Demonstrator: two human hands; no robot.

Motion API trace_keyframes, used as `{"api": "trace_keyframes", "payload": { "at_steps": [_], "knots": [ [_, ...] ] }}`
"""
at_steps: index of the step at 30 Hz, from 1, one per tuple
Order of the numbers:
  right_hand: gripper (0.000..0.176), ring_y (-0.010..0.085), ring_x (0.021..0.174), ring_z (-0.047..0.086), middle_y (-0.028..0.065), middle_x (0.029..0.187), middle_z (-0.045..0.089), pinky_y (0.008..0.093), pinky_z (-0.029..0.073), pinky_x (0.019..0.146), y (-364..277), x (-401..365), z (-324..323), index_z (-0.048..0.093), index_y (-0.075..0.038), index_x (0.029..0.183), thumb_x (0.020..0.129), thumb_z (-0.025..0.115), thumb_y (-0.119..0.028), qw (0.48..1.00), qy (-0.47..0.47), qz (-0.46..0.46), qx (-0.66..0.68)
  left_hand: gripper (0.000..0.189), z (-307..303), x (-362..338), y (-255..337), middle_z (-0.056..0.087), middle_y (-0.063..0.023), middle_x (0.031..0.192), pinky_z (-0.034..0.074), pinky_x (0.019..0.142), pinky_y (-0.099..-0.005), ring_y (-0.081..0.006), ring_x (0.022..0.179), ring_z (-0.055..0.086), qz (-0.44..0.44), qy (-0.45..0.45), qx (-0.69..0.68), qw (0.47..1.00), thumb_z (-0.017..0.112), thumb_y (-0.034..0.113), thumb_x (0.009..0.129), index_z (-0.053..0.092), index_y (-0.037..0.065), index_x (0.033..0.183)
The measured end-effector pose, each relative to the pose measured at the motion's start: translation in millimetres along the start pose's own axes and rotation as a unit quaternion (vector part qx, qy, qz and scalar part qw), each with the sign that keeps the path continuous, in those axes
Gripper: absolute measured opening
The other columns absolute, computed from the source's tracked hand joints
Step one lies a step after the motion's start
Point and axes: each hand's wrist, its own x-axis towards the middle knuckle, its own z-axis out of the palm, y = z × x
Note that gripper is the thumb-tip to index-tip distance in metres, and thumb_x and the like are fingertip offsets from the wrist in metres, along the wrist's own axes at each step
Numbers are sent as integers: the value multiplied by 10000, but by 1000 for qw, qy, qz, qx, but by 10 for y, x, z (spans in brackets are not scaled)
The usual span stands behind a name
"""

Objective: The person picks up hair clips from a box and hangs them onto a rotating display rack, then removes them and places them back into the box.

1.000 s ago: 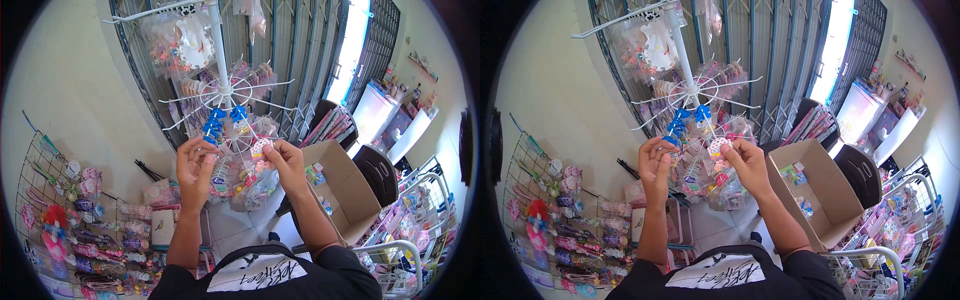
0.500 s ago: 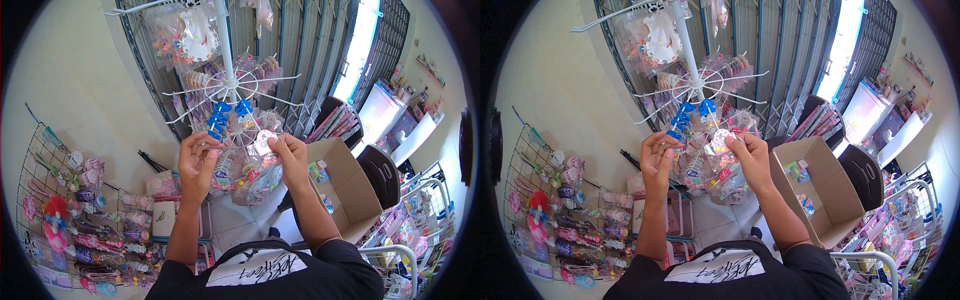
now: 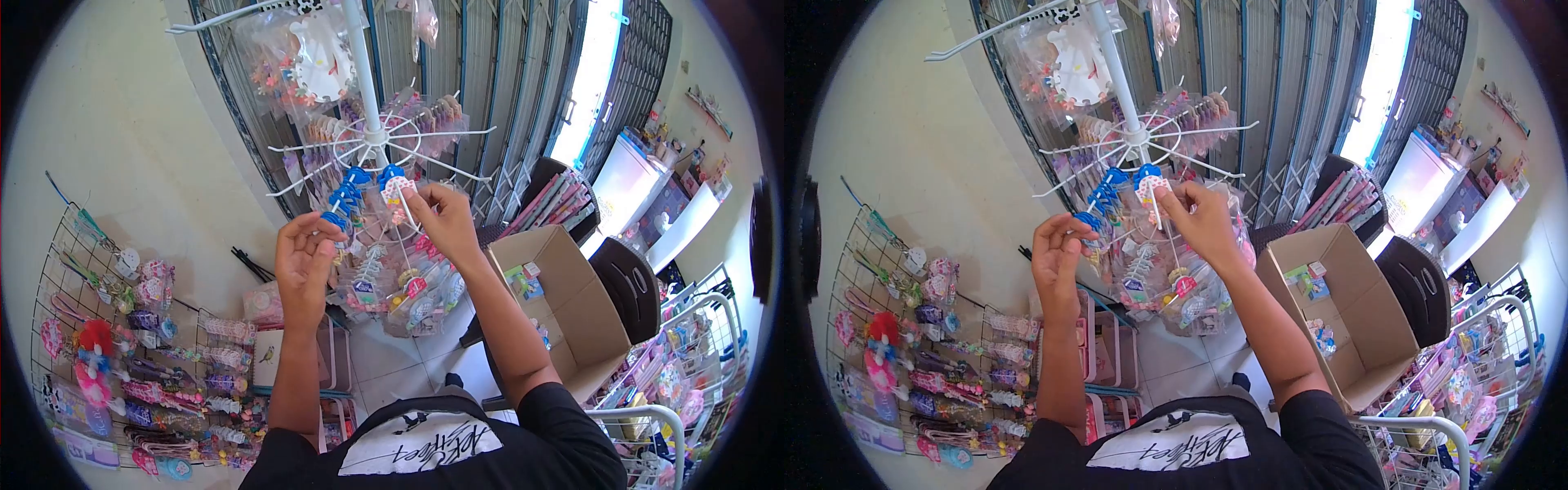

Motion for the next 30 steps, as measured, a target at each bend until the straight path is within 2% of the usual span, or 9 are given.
{"api": "trace_keyframes", "payload": {
  "at_steps": [3, 12, 14, 15, 18, 20, 24, 26, 30],
  "knots": [
    [368, 198, 632, 631, 149, 724, 685, 324, 468, 606, -109, -53, -116, 707, 24, 876, 906, 711, -343, 994, -28, -36, -95, 342, -30, 41, -9, 626, -95, 1113, 469, 809, -268, -163, 990, 620, 7, 20, 24, 999, 558, 94, 971, 498, 12, 1298],
    [333, 156, 724, 651, 78, 781, 701, 304, 508, 690, 752, -675, -1570, 710, 9, 948, 922, 705, -323, 965, -187, 137, -119, 371, 94, -146, 34, 591, -93, 1093, 368, 662, -246, -96, 765, 461, 6, 167, 148, 975, 559, 194, 979, 494, 7, 1292],
    [365, 123, 725, 632, 39, 780, 683, 295, 504, 667, 1401, -1015, -2053, 714, -5, 909, 929, 693, -369, 941, -194, 275, -43, 325, 186, -278, -80, 570, -106, 1076, 362, 644, -251, -108, 769, 450, 256, 253, 228, 905, 543, 184, 977, 496, 32, 1261],
    [365, 123, 725, 632, 39, 780, 683, 295, 504, 667, 1606, -1175, -2254, 714, -5, 909, 929, 693, -369, 937, -179, 298, -43, 325, 282, -351, -120, 570, -106, 1076, 362, 644, -251, -108, 769, 450, 237, 236, 222, 916, 543, 184, 977, 496, 32, 1261],
    [399, 110, 706, 619, 31, 767, 663, 287, 504, 650, 2248, -1475, -2951, 703, -7, 922, 921, 690, -406, 924, -81, 366, -70, 294, 677, -608, -342, 571, -128, 1128, 392, 663, -268, -148, 799, 490, 344, 54, 201, 916, 549, 171, 967, 492, 47, 1227],
    [361, 98, 703, 609, 19, 767, 657, 270, 487, 621, 2595, -1682, -3248, 704, -23, 938, 920, 685, -384, 906, 24, 419, -59, 253, 965, -878, -591, 618, -165, 1141, 493, 797, -348, -293, 923, 608, 128, -137, 188, 964, 653, 103, 884, 575, 44, 1118],
    [325, 115, 707, 624, 39, 794, 676, 276, 491, 609, 3441, -2394, -3549, 715, -25, 917, 876, 698, -346, 853, 162, 484, -110, 391, 1836, -928, -1015, 626, -158, 1169, 497, 823, -364, -280, 990, 615, -8, -399, 182, 899, 709, 43, 822, 562, 29, 1184],
    [301, 156, 735, 654, 82, 853, 707, 309, 523, 661, 3918, -2799, -3625, 724, -18, 917, 827, 718, -305, 800, 12, 568, -194, 415, 2098, -964, -1184, 633, -163, 1155, 505, 866, -385, -306, 1025, 626, -36, -461, 156, 873, 727, 20, 792, 585, 28, 1182],
    [364, 244, 910, 683, 148, 982, 724, 391, 534, 788, 4070, -3487, -3448, 729, -69, 947, 734, 792, -356, 765, -303, 508, -253, 409, 2342, -965, -1316, 636, -166, 1173, 492, 929, -402, -342, 1063, 629, -74, -528, 184, 826, 721, 17, 790, 620, 29, 1186]
  ]
}}
